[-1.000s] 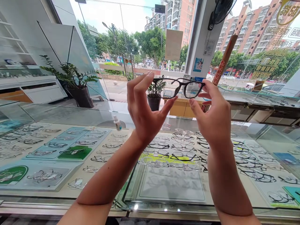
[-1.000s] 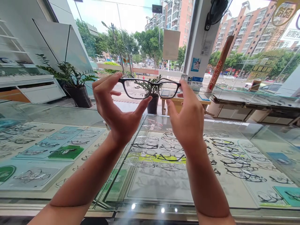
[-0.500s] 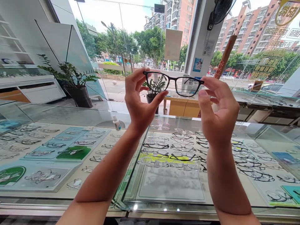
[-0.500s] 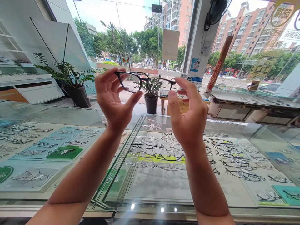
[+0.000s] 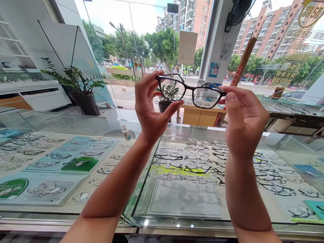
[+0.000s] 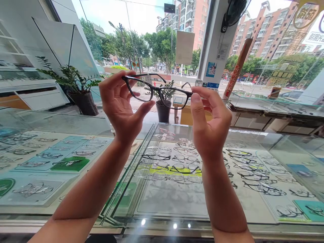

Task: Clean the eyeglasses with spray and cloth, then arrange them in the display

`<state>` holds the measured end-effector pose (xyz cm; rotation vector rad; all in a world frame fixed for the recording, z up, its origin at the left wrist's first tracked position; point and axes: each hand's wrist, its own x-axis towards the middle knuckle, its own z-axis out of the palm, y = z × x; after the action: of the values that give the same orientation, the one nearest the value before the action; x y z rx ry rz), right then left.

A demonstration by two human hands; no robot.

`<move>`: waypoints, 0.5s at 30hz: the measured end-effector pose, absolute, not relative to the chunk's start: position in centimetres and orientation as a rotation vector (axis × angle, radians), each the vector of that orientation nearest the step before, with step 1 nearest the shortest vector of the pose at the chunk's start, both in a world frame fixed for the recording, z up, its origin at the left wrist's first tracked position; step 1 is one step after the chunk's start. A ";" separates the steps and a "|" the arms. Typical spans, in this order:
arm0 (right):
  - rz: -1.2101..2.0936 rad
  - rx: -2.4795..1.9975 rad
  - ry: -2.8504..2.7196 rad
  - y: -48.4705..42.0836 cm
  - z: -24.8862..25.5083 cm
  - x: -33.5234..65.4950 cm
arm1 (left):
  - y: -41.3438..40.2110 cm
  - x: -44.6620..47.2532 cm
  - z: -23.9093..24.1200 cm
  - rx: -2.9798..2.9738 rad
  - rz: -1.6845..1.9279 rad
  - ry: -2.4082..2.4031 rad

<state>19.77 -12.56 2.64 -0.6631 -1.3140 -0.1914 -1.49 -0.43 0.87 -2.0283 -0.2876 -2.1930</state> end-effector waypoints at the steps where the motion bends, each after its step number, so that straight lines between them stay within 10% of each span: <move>1: -0.195 -0.665 -1.306 -12.5 2.7 19.7 | -0.5 -1.5 0.9 -2.031 -2.196 -0.295; 15: 0.159 -0.569 -1.285 -13.1 3.4 19.5 | 1.1 -1.8 0.8 -2.225 -2.237 -0.248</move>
<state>19.48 -13.13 3.40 -0.5691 -1.2849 0.1590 -1.76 1.14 0.79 -2.2250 -0.2482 -2.2368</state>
